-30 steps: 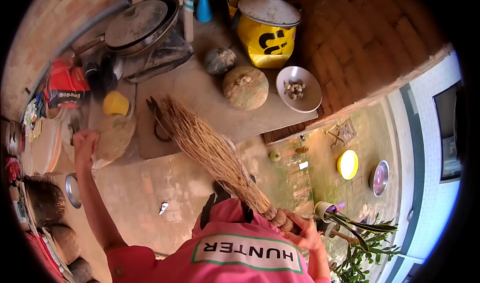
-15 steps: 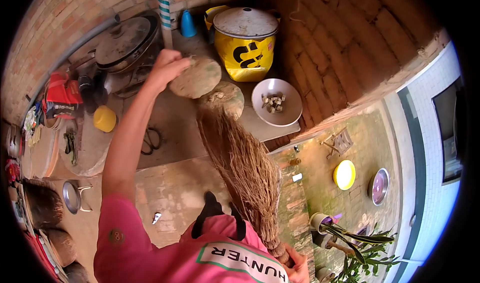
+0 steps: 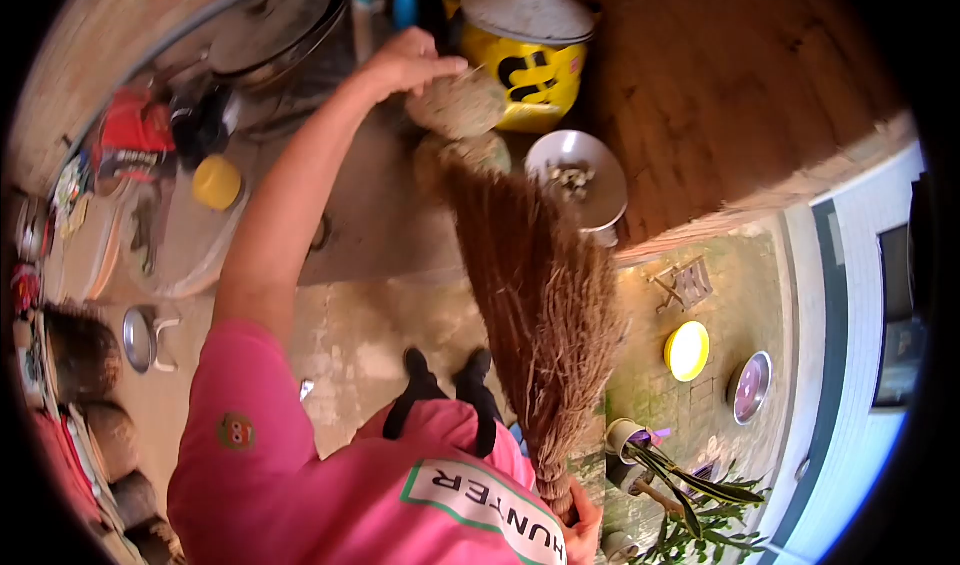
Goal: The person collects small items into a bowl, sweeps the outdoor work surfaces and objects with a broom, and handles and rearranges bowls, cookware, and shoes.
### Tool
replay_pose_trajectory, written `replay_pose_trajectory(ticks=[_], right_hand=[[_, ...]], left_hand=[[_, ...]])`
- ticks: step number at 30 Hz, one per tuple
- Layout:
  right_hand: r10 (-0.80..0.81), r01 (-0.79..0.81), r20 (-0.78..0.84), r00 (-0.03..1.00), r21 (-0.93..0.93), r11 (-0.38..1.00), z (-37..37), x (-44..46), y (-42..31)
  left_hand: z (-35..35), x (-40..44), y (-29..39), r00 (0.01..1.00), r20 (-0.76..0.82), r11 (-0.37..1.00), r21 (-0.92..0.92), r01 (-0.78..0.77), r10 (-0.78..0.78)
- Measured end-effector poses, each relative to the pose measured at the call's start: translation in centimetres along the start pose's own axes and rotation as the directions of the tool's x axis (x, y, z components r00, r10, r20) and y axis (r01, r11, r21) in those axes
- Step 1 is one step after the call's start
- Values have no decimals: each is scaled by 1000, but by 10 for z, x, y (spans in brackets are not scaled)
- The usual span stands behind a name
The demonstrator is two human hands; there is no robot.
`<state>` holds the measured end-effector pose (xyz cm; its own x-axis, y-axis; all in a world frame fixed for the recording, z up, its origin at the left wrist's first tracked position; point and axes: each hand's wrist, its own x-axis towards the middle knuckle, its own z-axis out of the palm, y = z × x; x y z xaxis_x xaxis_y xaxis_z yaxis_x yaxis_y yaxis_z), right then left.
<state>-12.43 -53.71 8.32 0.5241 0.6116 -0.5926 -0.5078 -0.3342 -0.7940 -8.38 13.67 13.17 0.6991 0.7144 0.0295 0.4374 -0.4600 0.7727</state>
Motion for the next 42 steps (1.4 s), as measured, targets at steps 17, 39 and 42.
replay_pose_trajectory(ticks=[17,39,42], right_hand=[[-90,147,193,977,-303,942,52,64,-69],[-381,708,634,673,-701,84,109,219,-129],[-250,661,618,745,-734,155,100,248,-142]], left_hand=[[-2,-243,-181,704,-338,639,297,710,-625],[-9,-516,-133,403,-369,484,-842,237,-838],[36,-585,-121,180,-447,478,-852,215,-876]])
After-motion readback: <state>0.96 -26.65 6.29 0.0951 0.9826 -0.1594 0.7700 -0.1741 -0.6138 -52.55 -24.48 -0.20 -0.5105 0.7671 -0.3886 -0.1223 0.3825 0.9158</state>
